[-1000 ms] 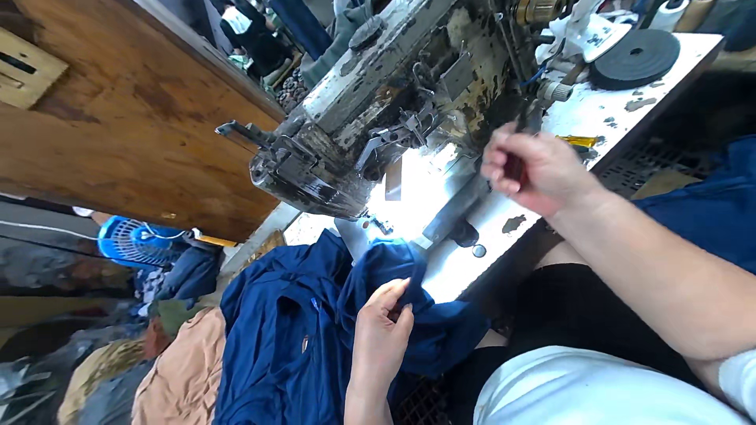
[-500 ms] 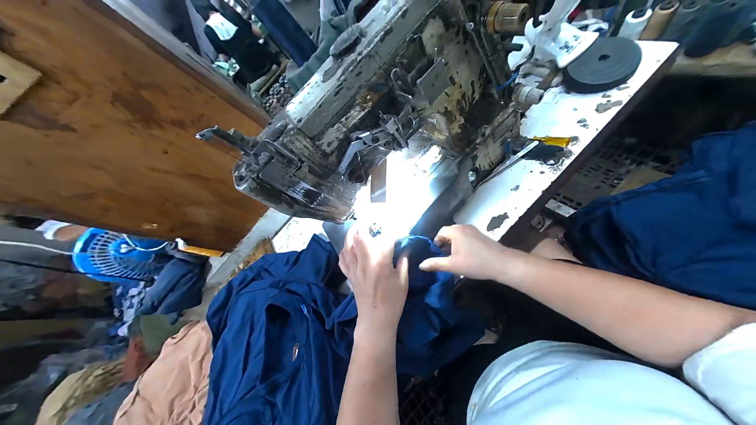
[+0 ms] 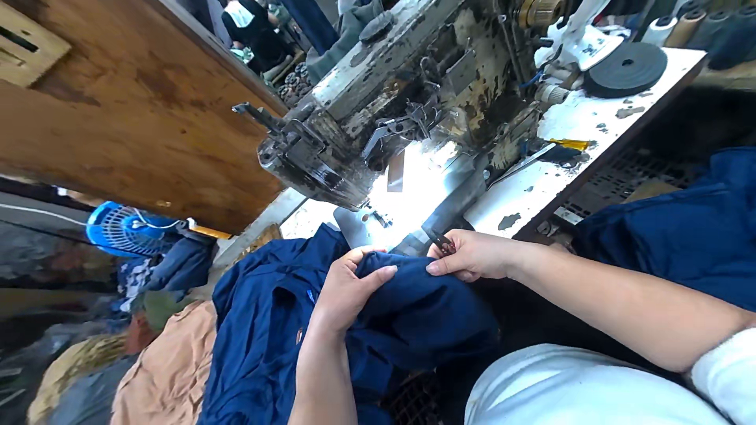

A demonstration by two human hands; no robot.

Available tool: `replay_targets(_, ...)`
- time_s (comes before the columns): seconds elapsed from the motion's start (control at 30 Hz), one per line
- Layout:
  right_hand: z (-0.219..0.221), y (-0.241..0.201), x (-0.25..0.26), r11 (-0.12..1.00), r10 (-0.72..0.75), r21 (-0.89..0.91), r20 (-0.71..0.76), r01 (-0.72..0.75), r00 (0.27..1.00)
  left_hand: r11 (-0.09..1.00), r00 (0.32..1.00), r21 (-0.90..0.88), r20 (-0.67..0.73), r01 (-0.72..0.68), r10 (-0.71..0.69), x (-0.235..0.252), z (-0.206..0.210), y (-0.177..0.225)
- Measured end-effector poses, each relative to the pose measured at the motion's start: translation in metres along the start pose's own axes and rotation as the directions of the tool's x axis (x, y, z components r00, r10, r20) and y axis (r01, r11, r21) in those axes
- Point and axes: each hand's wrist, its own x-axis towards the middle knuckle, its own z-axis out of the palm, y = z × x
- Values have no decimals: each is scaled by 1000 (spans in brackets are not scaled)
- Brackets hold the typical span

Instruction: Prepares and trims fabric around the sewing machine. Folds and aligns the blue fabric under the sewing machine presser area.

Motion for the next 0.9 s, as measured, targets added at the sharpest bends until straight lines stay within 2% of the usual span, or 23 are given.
replay_targets(0.07,4,-1,2,985,-8,-173,-42,0,999,970,984,229,-137,-77,110,1,3,-8)
replay_targets(0.13,10,-1,6,912,-7,-410,-73,-24,997,982,954,173,-274,-78,124,6,8,-12)
replay_targets(0.2,20,-1,11,840,0,-541,-79,-43,997,991,920,92,-373,-97,125,14,14,-13)
replay_targets(0.23,24,-1,12,823,5,-566,-84,-51,996,969,900,191,-376,-158,221,19,15,-16)
replay_targets(0.27,27,-1,13,813,5,-579,-98,-61,995,891,857,380,-343,-247,384,26,13,-22)
replay_targets(0.3,28,0,14,802,7,-591,-125,-80,992,756,793,564,-267,-332,547,35,10,-30)
replay_targets(0.33,28,2,14,793,12,-599,-162,-109,987,642,748,669,-190,-374,635,45,7,-38)
replay_targets(0.37,27,6,14,790,14,-598,-199,-133,980,606,746,698,-155,-381,648,54,6,-44)
replay_targets(0.47,19,21,12,813,-1,-560,-274,-159,962,754,867,599,-189,-270,461,68,7,-47)
replay_targets(0.53,17,26,8,830,-3,-535,-290,-159,957,807,911,567,-224,-167,346,67,11,-39)
replay_targets(0.63,17,27,4,835,-11,-529,-287,-148,958,832,928,554,-301,-17,219,60,21,-26)
replay_targets(0.73,18,29,-1,848,-18,-512,-284,-135,959,819,892,573,-365,-12,268,60,28,-28)
replay_targets(0.83,21,28,-4,867,19,-473,-282,-156,959,720,816,694,-405,-20,412,70,28,-30)
replay_targets(0.9,24,29,-5,889,23,-432,-289,-152,957,715,839,698,-369,-35,401,81,25,-28)
